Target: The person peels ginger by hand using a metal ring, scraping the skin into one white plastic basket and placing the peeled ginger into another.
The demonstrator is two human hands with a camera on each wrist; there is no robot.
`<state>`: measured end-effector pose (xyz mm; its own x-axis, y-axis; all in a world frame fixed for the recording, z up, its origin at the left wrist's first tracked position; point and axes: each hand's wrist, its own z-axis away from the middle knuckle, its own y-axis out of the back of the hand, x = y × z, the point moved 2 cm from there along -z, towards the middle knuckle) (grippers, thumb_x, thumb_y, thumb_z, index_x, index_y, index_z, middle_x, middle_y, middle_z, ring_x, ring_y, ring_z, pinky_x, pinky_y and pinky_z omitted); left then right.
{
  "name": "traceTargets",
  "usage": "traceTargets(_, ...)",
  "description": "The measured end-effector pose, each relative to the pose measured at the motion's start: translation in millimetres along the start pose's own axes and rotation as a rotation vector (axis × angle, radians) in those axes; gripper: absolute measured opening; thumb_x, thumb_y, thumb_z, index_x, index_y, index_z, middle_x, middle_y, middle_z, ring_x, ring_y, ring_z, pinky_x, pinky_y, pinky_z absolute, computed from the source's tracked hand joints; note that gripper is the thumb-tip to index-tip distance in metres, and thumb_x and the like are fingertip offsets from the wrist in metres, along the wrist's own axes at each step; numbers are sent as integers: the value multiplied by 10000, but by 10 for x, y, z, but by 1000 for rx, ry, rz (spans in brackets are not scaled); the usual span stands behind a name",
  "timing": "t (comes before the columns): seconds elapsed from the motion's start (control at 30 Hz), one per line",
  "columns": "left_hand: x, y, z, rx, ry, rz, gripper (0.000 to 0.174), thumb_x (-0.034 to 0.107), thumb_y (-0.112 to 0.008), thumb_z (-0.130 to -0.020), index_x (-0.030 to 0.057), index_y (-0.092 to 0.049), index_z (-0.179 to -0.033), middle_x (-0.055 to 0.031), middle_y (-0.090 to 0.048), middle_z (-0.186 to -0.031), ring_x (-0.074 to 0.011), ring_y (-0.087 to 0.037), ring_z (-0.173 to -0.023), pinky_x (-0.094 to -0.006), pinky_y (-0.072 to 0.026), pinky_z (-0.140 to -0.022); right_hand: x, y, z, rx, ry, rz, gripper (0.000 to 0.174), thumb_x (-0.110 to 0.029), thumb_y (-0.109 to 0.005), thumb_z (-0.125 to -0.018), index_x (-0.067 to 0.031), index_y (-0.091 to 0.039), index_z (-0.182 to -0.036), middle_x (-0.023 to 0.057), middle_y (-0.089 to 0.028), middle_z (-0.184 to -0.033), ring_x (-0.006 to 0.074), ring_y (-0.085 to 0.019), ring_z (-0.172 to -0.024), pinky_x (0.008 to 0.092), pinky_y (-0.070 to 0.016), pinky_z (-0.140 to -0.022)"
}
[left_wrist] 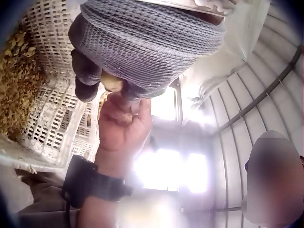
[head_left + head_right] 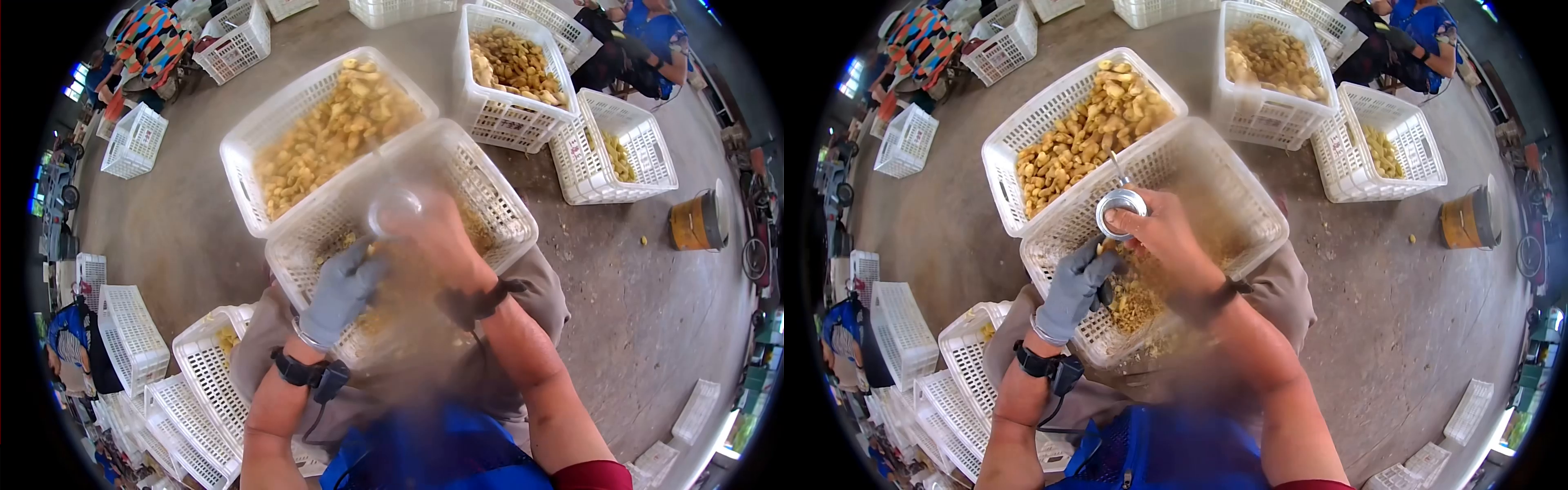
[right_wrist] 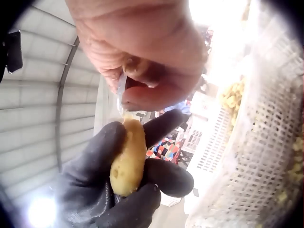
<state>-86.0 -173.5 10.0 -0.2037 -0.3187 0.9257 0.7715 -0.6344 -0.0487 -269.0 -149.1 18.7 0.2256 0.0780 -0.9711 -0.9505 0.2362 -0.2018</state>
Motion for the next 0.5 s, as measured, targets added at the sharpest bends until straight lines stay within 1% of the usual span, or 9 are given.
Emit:
traceTargets(0.03, -28, 9, -9, 42, -8, -30, 550, 493, -640, -1002, 16, -624, -1275, -41, -721, -912, -68, -577, -525, -201, -420, -445, -3, -6, 9, -9, -17, -8, 244, -249, -741, -931, -28, -729, -1033, 41, -711, -774, 101, -628, -592, 238, -450, -488)
traceTargets(0.07, -27, 12, -21, 45, -26, -45, 544, 501, -637, -1002, 16, -637, -1249, -32, -709, -892, -65, -574, -537, -204, -420, -454, -5, -12, 16, -17, -31, -16, 256, -268, -739, -938, -30, -726, -1030, 46, -710, -769, 109, -636, -590, 242, -462, -487)
traceTargets(0.17, 19, 25, -59, 56, -57, -69, 518, 510, -634, -1002, 23, -666, -1175, -4, -672, -837, -56, -568, -572, -206, -417, -479, 7, -51, 50, -62, -111, -168, 292, -300, -734, -954, -18, -710, -1028, 50, -696, -754, 126, -646, -587, 253, -497, -494)
traceTargets(0.23, 64, 47, -60, 65, -43, -56, 483, 499, -640, -1001, 35, -674, -1131, 11, -645, -804, -50, -567, -598, -199, -412, -492, 135, -48, 10, -119, 300, 110, 309, -309, -731, -958, -11, -696, -1036, 60, -695, -777, 132, -655, -598, 255, -507, -496)
traceTargets(0.3, 33, 77, -123, 120, -74, -5, 450, 488, -652, -995, 48, -674, -1084, 13, -635, -792, -53, -573, -610, -194, -409, -501, 301, -78, -21, -123, 531, 263, 322, -315, -726, -963, -7, -679, -1042, 67, -690, -793, 135, -660, -615, 257, -512, -501)
traceTargets(0.33, 15, 95, -145, 149, -90, 21, 435, 483, -658, -993, 54, -674, -1060, 15, -631, -786, -55, -576, -615, -191, -407, -506, 338, -126, -37, -104, 557, 278, 326, -318, -722, -966, -5, -669, -1045, 70, -686, -798, 135, -661, -625, 257, -512, -505)
traceTargets(0.4, -7, 96, -171, 159, -43, 92, 386, 446, -654, -1001, 62, -673, -1038, 10, -634, -788, -61, -575, -608, -191, -406, -502, 398, -150, -49, -80, 515, 185, 331, -324, -715, -970, -9, -651, -1050, 73, -677, -803, 136, -660, -646, 259, -516, -521)
traceTargets(0.43, -4, 87, -183, 162, -20, 127, 362, 427, -651, -1005, 66, -672, -1027, 8, -635, -789, -65, -575, -604, -192, -405, -500, 387, -158, -47, -72, 445, 81, 332, -329, -712, -972, -14, -644, -1053, 72, -673, -804, 137, -659, -656, 262, -520, -532)
traceTargets(0.5, 22, 64, -207, 192, -10, 137, 321, 380, -632, -1017, 62, -679, -1036, 8, -637, -786, -68, -576, -599, -195, -409, -504, 380, -158, -37, -55, 232, -153, 332, -336, -705, -976, -21, -635, -1054, 69, -665, -806, 140, -657, -669, 270, -528, -558)
